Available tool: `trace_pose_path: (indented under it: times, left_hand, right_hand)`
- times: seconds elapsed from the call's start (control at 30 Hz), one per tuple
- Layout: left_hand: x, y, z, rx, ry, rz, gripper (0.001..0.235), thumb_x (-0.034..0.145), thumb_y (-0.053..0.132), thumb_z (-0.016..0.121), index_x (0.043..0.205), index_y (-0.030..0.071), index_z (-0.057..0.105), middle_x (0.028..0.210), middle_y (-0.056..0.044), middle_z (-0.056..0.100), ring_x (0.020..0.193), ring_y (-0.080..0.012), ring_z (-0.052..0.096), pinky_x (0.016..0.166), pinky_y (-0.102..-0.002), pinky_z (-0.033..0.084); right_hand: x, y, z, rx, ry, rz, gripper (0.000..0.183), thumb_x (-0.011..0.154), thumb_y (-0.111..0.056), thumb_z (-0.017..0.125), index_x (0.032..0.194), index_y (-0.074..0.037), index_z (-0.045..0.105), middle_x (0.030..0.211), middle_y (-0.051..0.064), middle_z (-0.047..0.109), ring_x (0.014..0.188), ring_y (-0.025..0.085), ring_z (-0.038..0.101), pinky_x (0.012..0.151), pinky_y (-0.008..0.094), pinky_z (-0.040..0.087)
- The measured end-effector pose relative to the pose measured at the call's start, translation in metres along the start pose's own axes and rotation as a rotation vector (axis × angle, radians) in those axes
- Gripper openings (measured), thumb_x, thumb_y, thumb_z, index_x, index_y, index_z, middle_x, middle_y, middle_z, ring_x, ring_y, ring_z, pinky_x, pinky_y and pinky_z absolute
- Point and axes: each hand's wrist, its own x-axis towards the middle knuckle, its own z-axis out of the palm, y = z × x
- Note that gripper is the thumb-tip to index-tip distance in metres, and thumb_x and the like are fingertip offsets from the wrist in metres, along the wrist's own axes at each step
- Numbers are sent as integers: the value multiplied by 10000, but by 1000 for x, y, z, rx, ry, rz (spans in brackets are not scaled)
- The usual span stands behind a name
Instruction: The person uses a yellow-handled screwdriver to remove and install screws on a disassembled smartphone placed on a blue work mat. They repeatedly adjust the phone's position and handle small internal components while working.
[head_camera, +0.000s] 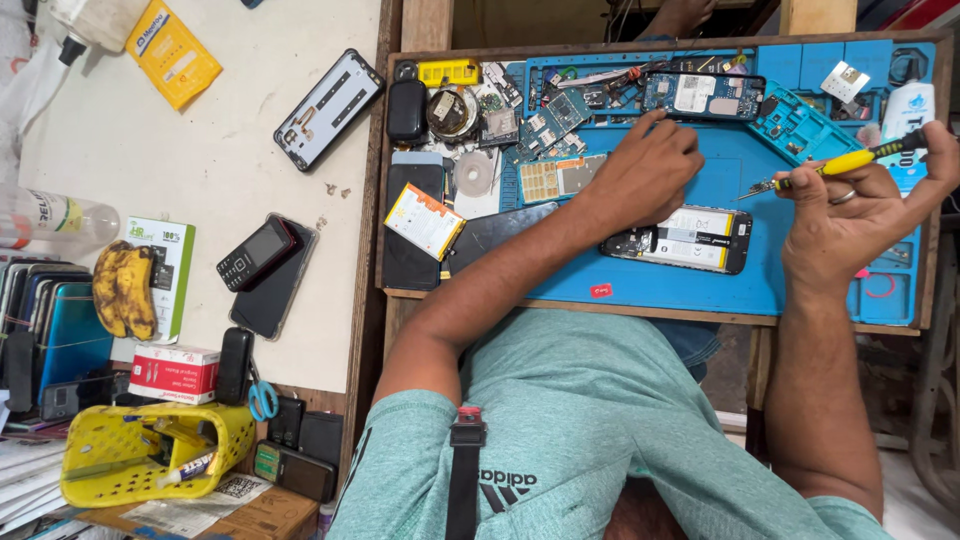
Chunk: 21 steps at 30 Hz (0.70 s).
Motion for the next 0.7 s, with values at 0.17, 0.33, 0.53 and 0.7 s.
trace_pose_path:
  times: [0.17,0.33,0.53,0.7]
  left_hand:
    - [-2,1,-3,-63,6,-20,123,794,81,692,885,64,774,983,-108,662,1029,-282,607,1126,-543,373]
    - [-4,-2,-3,-76,-66,-63,123,876,124,669,847,107,787,1000,-78,681,1068,-260,610,1177,-560,328]
    - [-3,-2,1,-62,-99,-75,140,886,192,683,837,117,792,998,-71,683,1075,-248,607,1187,-570,301]
    - [-5,-1,-1,-69,-68,-65,160,897,161,643,875,110,793,1000,-85,677,1080,-260,605,1185,-567,305]
  right_hand:
    - [1,-6,5,-3,30,32,825,1092,6,708,1687,-159,161,1034,166,678,924,195,714,879,268,612]
    - [3,-7,8,-40,9,20,806,1090,-3,707,1673,-156,171,1030,157,690,931,191,724,879,266,624]
    - [4,-6,6,-43,-9,21,802,1093,-10,701,1669,-149,160,1026,156,693,935,193,735,888,273,639]
    - [5,-6,7,-69,-16,0,784,1120,5,714,1666,-149,172,1017,163,698,911,187,724,851,259,621]
